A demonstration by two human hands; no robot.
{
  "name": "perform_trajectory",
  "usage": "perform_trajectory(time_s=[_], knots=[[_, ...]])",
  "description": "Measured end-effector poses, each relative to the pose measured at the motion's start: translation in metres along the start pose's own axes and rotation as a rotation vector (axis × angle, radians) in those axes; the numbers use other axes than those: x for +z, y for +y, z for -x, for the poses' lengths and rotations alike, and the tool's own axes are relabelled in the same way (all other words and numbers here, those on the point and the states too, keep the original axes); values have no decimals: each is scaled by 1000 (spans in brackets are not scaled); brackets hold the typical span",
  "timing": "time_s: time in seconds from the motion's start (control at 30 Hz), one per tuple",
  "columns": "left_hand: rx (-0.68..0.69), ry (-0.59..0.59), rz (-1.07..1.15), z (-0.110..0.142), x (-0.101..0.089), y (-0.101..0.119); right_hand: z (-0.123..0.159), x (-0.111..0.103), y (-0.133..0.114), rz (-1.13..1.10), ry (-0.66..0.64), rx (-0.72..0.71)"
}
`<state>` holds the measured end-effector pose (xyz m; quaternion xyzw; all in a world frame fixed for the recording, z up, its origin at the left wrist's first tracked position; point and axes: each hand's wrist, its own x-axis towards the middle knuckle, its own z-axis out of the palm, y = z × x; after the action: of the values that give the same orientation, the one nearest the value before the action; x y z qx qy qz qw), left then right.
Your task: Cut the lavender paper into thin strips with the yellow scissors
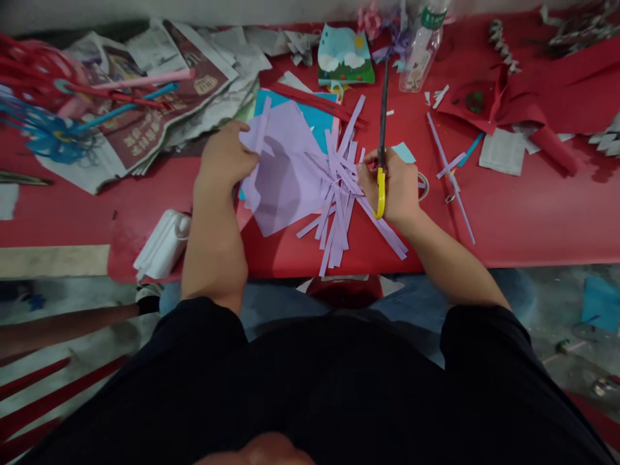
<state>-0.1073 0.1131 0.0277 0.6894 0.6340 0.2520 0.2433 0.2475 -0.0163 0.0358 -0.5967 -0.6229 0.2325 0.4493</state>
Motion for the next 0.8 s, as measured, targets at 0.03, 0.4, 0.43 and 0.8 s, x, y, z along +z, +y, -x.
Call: perform_trajectory(time_s=[0.03, 0.4, 0.43, 0.8], knots=[[-3, 49, -44, 2, 1, 3, -1, 0, 1, -1, 3, -2], [153, -100, 99, 5, 54, 33, 2, 0, -8, 115, -4, -70], [129, -111, 49, 5, 53, 34, 2, 0, -9, 129, -7, -67], [108, -246, -299, 16, 35, 55, 1, 2, -11, 193, -88, -55]])
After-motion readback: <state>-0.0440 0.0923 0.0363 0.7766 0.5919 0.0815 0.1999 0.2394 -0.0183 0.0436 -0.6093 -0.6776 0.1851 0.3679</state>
